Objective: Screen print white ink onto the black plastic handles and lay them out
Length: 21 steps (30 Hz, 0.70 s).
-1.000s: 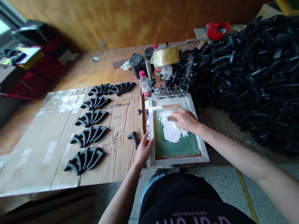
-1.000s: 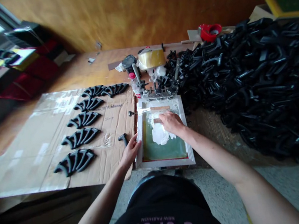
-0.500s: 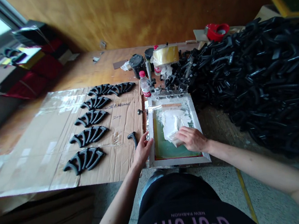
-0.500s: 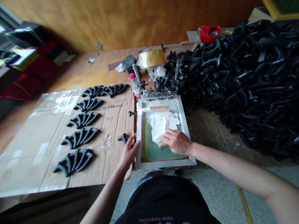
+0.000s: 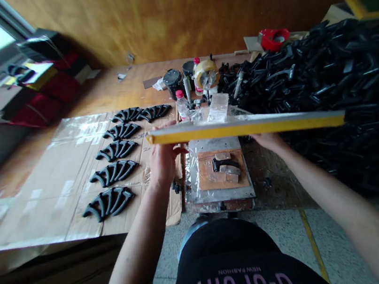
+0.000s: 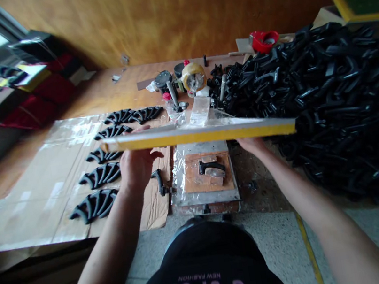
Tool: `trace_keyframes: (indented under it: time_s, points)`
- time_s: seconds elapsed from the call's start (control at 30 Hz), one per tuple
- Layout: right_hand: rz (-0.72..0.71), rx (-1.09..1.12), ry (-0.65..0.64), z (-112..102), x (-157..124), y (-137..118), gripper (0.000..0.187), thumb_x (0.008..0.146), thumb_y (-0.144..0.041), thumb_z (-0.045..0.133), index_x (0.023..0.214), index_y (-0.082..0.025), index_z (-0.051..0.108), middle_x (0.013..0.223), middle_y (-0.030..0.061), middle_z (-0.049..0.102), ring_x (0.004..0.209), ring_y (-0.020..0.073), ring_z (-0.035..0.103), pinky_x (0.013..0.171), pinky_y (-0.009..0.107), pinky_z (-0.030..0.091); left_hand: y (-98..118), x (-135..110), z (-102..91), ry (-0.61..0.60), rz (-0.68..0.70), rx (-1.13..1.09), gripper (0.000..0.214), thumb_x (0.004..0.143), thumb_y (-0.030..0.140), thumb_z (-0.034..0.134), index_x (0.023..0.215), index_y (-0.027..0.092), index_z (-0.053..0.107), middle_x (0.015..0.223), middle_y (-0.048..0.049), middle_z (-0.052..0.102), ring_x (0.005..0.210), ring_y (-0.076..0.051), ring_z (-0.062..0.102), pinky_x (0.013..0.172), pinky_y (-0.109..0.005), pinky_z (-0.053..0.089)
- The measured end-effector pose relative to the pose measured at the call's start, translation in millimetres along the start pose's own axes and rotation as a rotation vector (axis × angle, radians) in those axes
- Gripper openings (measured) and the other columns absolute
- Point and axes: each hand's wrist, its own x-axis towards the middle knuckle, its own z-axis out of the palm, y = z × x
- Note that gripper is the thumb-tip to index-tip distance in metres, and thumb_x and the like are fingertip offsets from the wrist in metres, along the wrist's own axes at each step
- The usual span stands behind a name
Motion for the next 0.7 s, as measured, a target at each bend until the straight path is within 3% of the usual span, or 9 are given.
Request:
trace_keyframes:
  time_s: [0.07,0.13,0.2,0.3,0.37,0.43,0.5,0.6,0.7]
  points:
    - [-0.138,-0.051,-0.173,30,-31,-2,0.029,0.083,-0.045,0.069,0.081,-0.016,0.067,0.084,0.0075,0.067,0.08,0.0208,0.06,0.078,0.034,0.048,4,10,11.1,0.009,0.031,-0.029,0.051,0.092,0.064,0.038,0.107,0.021,0.06,0.096,-0.009,0.07,0.082,-0.017,0.067,0.057,-0.023,0.051]
    - [-0.245,-0.16,-0.297,57,-57,-15,0.024,0.083,-0.039,0.07,0.082,-0.016,0.065,0.095,0.0106,0.066,0.092,0.0241,0.059,0.084,0.035,0.046,-7,4,18.9,0.053,0.006,-0.063,0.051,0.091,0.065,0.038,0.111,0.022,0.056,0.098,-0.0082,0.07,0.085,-0.017,0.067,0.059,-0.022,0.052]
    - [-0.209,-0.241,-0.338,73,-76,-36,0.016,0.089,-0.031,0.063,0.086,-0.015,0.063,0.095,0.0126,0.066,0.094,0.0248,0.059,0.084,0.034,0.045,-32,-19,25.1,0.004,-0.2,-0.081,0.054,0.087,0.067,0.045,0.111,0.02,0.055,0.099,-0.0095,0.071,0.081,-0.018,0.068,0.057,-0.023,0.052]
    - [-0.11,-0.216,-0.284,78,-99,-77,0.016,0.096,-0.028,0.051,0.095,-0.015,0.06,0.092,0.0124,0.067,0.089,0.0239,0.06,0.078,0.033,0.045,-81,-68,31.7,-0.193,-0.723,-0.09,0.058,0.081,0.067,0.057,0.11,0.017,0.057,0.108,-0.0148,0.07,0.087,-0.024,0.07,0.057,-0.03,0.056]
    - [-0.251,-0.129,-0.258,73,-110,-98,0.016,0.097,-0.03,0.05,0.096,-0.018,0.059,0.094,0.0104,0.067,0.093,0.0233,0.059,0.08,0.032,0.045,-107,-92,28.8,-0.171,-0.851,-0.153,0.051,0.082,0.063,0.059,0.107,0.018,0.058,0.108,-0.0133,0.07,0.093,-0.024,0.069,0.066,-0.033,0.058]
    - [-0.414,-0.035,-0.284,61,-113,-98,0.015,0.097,-0.031,0.05,0.09,-0.021,0.059,0.094,0.0068,0.066,0.093,0.0208,0.059,0.082,0.031,0.045,-122,-100,12.4,-0.096,-0.836,-0.158,0.044,0.082,0.058,0.062,0.102,0.018,0.059,0.101,-0.01,0.071,0.088,-0.022,0.07,0.067,-0.031,0.058]
    - [-0.323,-0.036,-0.24,39,-107,-65,0.016,0.098,-0.029,0.049,0.088,-0.021,0.058,0.095,0.0059,0.065,0.091,0.019,0.059,0.082,0.029,0.045,-131,-91,-21.2,-0.027,-0.777,-0.028,0.042,0.08,0.056,0.063,0.097,0.017,0.058,0.09,-0.0075,0.072,0.073,-0.019,0.07,0.056,-0.027,0.055]
    - [0.273,-0.276,0.08,-4,-91,35,0.012,0.092,-0.025,0.054,0.101,-0.016,0.057,0.108,0.0152,0.06,0.102,0.0261,0.057,0.085,0.036,0.045,-143,-62,-91.5,0.141,-0.682,0.33,0.042,0.086,0.057,0.048,0.087,0.016,0.056,0.065,-0.0037,0.067,0.046,-0.014,0.058,0.042,-0.023,0.044]
    - [0.723,-0.392,0.286,-32,-85,136,0.046,0.081,-0.025,0.067,0.119,-0.009,0.048,0.122,0.0262,0.054,0.114,0.0351,0.053,0.086,0.042,0.045,-159,-41,-147.0,0.243,-0.693,0.672,0.035,0.088,0.05,0.042,0.073,0.019,0.049,0.05,-0.0059,0.062,0.038,-0.017,0.053,0.039,-0.025,0.04]
